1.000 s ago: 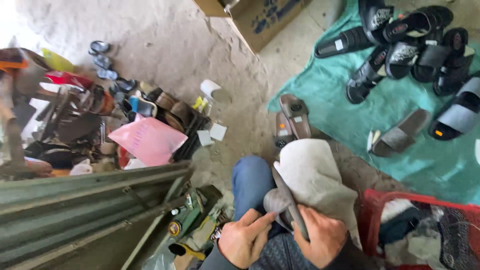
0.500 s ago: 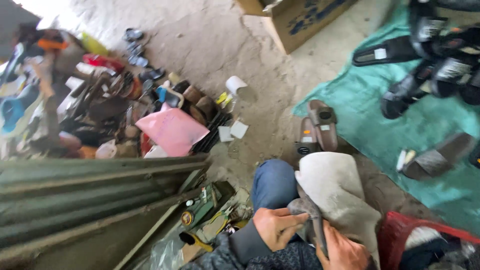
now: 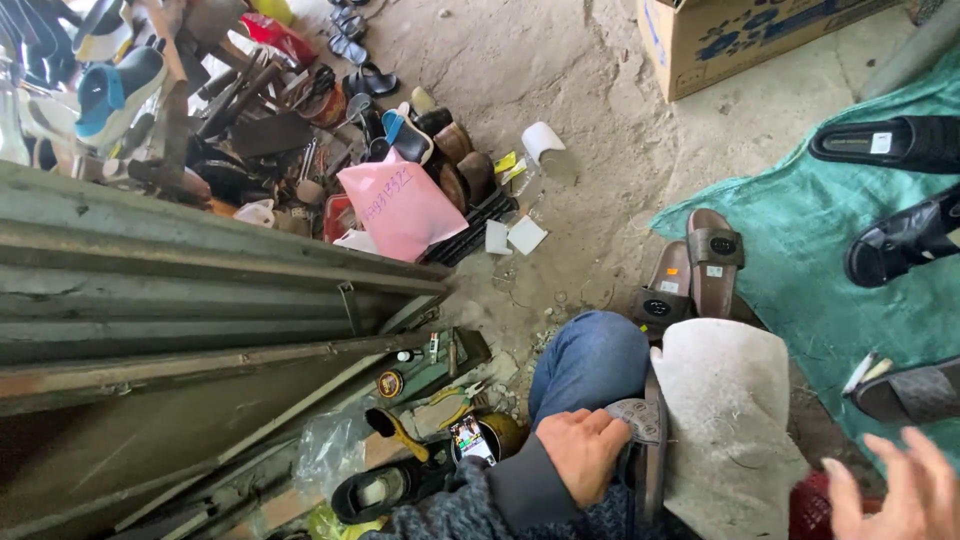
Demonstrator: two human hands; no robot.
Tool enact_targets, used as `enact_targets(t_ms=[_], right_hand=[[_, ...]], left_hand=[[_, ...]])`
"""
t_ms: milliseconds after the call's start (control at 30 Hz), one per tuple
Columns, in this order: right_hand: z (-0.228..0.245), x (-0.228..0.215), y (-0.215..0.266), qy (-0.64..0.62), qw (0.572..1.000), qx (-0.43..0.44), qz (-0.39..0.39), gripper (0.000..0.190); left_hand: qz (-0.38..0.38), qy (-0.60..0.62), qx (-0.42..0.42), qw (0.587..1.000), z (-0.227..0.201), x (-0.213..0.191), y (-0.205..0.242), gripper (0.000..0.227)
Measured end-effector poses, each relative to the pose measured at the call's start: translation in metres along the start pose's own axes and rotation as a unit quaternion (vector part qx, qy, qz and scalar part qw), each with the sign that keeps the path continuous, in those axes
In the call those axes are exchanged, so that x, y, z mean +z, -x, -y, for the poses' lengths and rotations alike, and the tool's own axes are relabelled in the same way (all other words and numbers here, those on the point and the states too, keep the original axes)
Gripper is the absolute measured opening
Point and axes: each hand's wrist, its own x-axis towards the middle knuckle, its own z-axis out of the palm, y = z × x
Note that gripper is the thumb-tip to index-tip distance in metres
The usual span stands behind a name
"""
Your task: Hand-stitching the upper part of a sandal to its sole using a needle and thread.
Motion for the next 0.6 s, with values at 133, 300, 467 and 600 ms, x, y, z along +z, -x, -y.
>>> enact_targets(t_ms=[133,300,467,600], right_hand=[[0.112,-0.030,-0.042,0.000,0.997,-0.074,-0.003,0.033],[0.160,-0.038,-0.030,-0.112,0.976,-0.100,0.155,0.014],[0.121,-0.055,-0.025,-0.374,0.841,0.165,0.354,0.024],[0.073,-0.030,0.008,-0.562,0.652,0.313,0.401,0.020]], left_hand=[[-0.002,0.019,0.005,1.000,0.004,0.014,-0.001,0.023],[-0.064,0.040,-0.014,0.997,-0.006,0.003,0.009,0.024],[-0.025,0.060,-0.036,0.997,-0.006,-0.002,0.008,0.038],[-0.024,0.036,-0.044,0.998,-0.003,0.011,0.005,0.024]])
